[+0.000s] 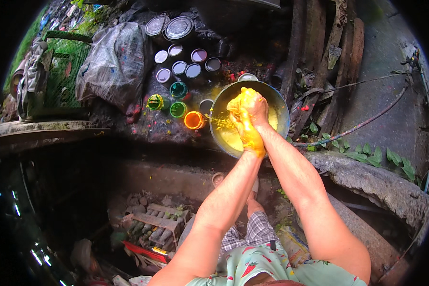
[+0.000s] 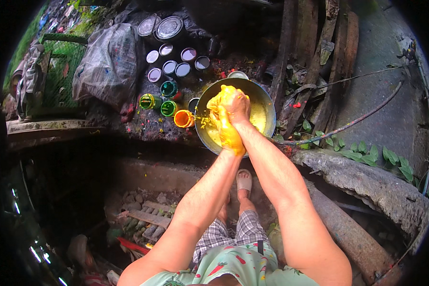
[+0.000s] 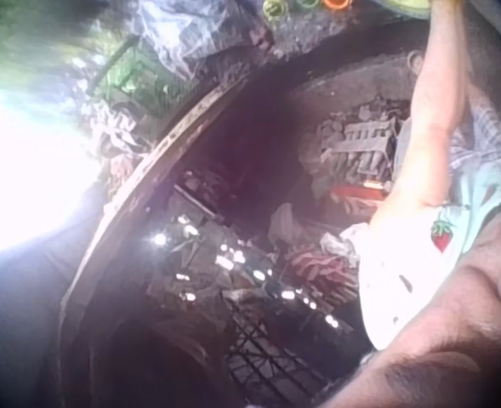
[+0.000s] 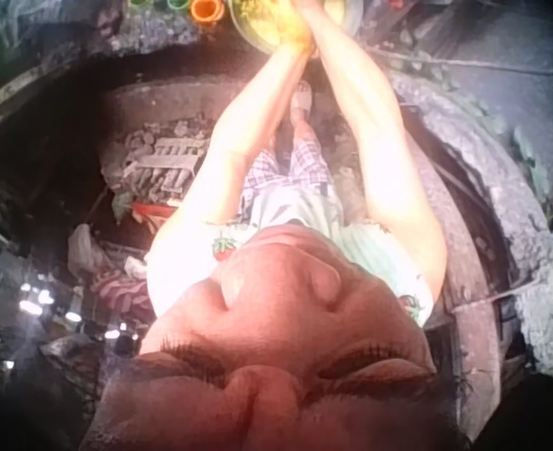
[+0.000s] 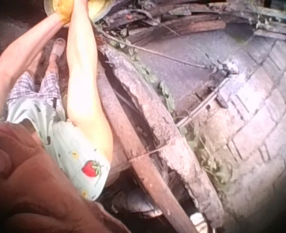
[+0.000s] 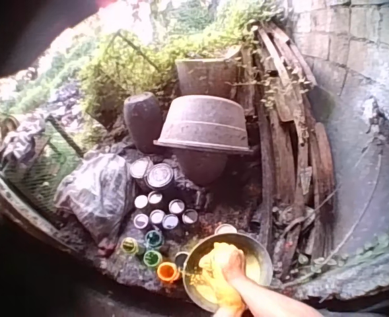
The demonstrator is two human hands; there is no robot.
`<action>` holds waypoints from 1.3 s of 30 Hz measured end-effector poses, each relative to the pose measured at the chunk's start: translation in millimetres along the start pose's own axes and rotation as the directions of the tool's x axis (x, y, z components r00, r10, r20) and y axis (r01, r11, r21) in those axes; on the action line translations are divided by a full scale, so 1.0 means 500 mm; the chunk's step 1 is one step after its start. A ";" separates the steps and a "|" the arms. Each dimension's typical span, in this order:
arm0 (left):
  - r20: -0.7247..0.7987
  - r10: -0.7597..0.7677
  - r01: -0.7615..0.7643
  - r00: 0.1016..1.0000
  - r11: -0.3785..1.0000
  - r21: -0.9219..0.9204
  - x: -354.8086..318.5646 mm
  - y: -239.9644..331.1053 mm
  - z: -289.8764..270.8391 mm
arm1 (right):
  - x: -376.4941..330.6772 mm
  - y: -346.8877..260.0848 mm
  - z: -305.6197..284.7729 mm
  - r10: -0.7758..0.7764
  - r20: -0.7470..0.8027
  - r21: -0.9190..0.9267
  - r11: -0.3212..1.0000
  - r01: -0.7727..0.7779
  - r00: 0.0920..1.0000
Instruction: The person washes a plastic bag and an orange plastic container outdoors. They scrub the items in a bucket of soapy water, rinse them with a hose, and squeeze out excess water.
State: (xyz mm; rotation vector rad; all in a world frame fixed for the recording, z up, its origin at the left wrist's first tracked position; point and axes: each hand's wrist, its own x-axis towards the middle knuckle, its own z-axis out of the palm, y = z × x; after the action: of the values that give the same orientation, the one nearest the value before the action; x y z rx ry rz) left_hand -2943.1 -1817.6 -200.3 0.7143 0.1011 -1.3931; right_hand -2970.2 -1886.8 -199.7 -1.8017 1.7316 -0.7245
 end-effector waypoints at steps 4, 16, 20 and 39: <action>-0.006 0.036 -0.036 0.999 0.998 -0.059 0.063 0.019 -0.036 | -0.008 0.011 -0.013 -0.087 0.349 -0.020 0.995 0.100 0.933; -0.029 -0.051 0.058 0.998 0.941 0.333 0.153 0.133 0.032 | -0.123 0.052 -0.116 0.012 0.445 -0.070 0.997 0.021 0.895; 0.098 0.145 -0.174 0.985 0.872 0.458 0.210 0.181 0.064 | -0.103 0.038 -0.127 -0.062 0.362 -0.088 0.991 0.100 0.930; 0.465 0.258 -0.205 0.847 -0.649 0.733 0.309 0.389 0.141 | -0.035 -0.121 -0.120 -0.143 0.338 0.081 0.989 0.123 0.930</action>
State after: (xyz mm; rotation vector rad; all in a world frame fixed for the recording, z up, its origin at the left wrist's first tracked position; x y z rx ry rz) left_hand -2756.3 -1985.0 -139.5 2.1605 -1.6899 -0.2849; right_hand -2969.5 -1868.0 -114.6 -1.8884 1.3581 -0.4712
